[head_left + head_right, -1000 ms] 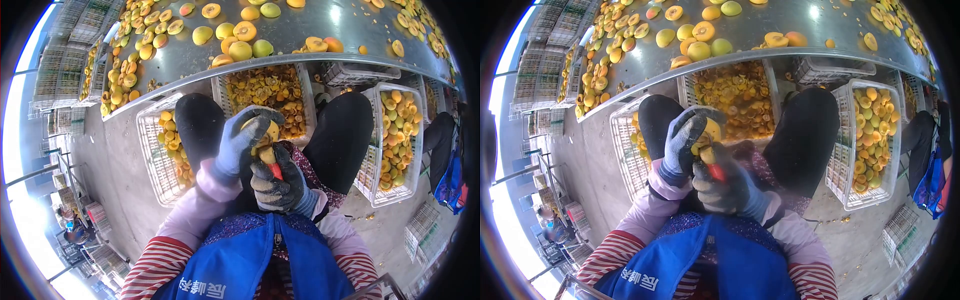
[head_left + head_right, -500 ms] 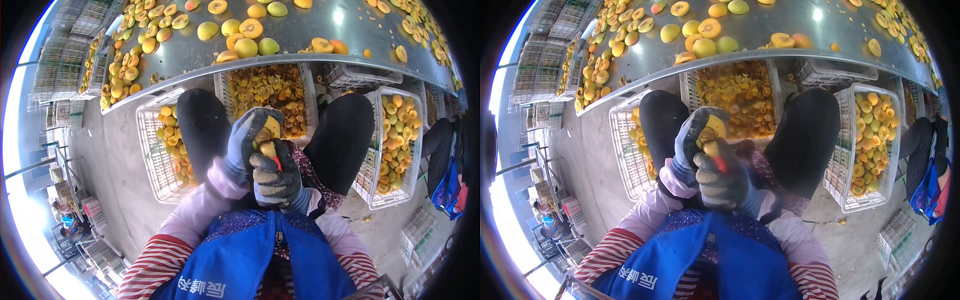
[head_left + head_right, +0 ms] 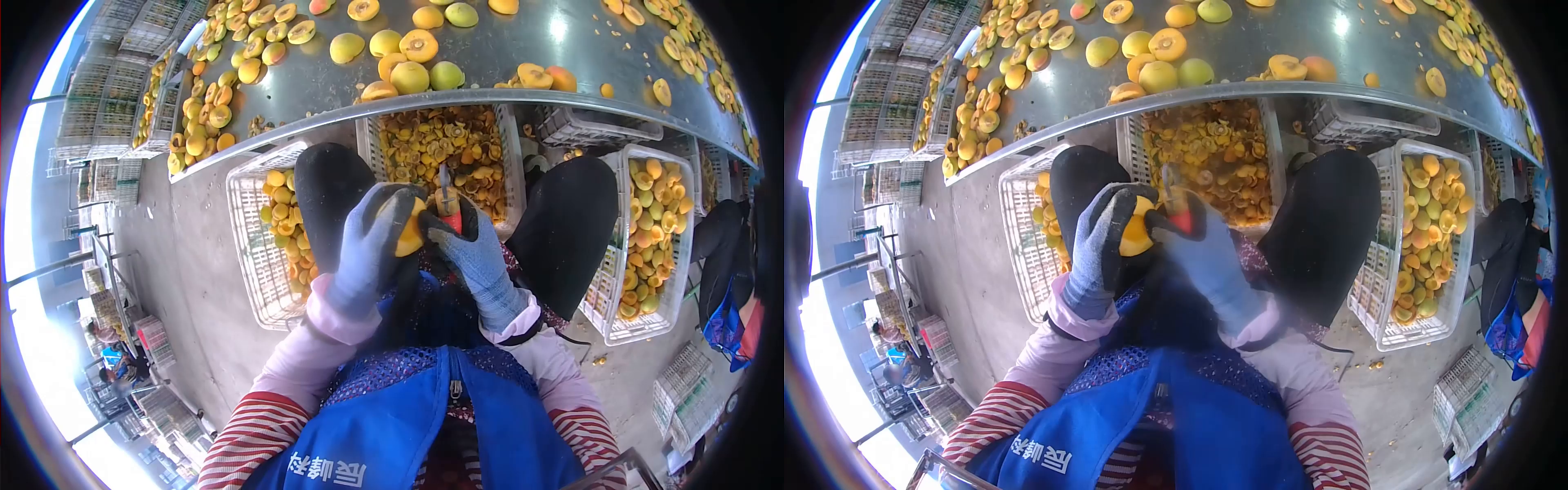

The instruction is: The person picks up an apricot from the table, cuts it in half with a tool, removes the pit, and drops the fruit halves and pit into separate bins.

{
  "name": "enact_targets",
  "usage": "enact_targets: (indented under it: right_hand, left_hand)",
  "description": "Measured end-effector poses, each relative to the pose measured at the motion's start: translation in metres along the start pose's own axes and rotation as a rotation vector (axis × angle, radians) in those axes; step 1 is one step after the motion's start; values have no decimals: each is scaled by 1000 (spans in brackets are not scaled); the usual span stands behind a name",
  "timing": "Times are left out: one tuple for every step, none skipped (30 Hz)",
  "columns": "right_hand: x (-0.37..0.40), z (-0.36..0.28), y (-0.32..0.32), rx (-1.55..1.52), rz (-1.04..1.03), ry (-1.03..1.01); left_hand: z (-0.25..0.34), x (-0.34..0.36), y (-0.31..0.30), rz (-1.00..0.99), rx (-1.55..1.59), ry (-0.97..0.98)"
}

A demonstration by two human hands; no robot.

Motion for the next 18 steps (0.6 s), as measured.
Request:
enact_targets:
  right_hand:
    - [-2,-1,-1,36,14,-46]
    - [-2,5,-9,-4,60,168]
    - [-1,7,-13,-46,37,181]
    - [-1,12,-18,-83,2,194]
    - [1,14,-18,-121,-39,210]
    - [6,4,-14,-168,-23,205]
    - [7,2,-17,-182,5,213]
    - [6,1,-21,-196,33,213]
    - [4,0,-24,-212,60,215]
    - [0,5,-27,-226,47,241]
    - [-3,11,-26,-227,51,266]
    - [-7,17,-26,-227,55,291]
    - [-10,20,-25,-225,63,322]
    - [-13,19,-20,-242,22,350]
    - [-16,18,-19,-244,16,355]
    - [-17,18,-17,-247,12,358]
    - [-18,19,-17,-250,10,365]
    - [-19,19,-16,-270,11,368]
  left_hand:
    - [-4,1,-5,-25,151,-90]
    - [10,4,-6,-23,25,42]
    - [23,6,-5,-24,-100,174]
    - [22,7,-19,62,-45,103]
    - [21,4,-45,160,-143,208]
    - [7,3,-91,339,-323,233]
    - [24,-2,-108,384,-37,121]
    - [22,-10,-151,495,-640,249]
    - [33,-15,-165,570,-1462,138]
    - [33,-26,-170,530,-1454,122]
    - [32,-35,-175,493,-1449,97]
    - [46,-49,-155,475,-1175,135]
    - [57,-68,-126,451,-898,164]
    - [56,-93,-108,388,-910,201]
    - [55,-122,-93,323,-919,239]
    - [46,-150,-77,247,-1150,315]
    - [31,-175,-68,161,-1378,387]
    - [16,-203,-71,9,-1318,278]
Point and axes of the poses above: each hand's wrist, its own x-axis away from the middle knuckle, its own y-axis out of the palm, z = x × y, the point moved 5 cm from there along -x, towards the middle knuckle, and after that the axes turned 1 degree about -y, right-handed, at the moved point
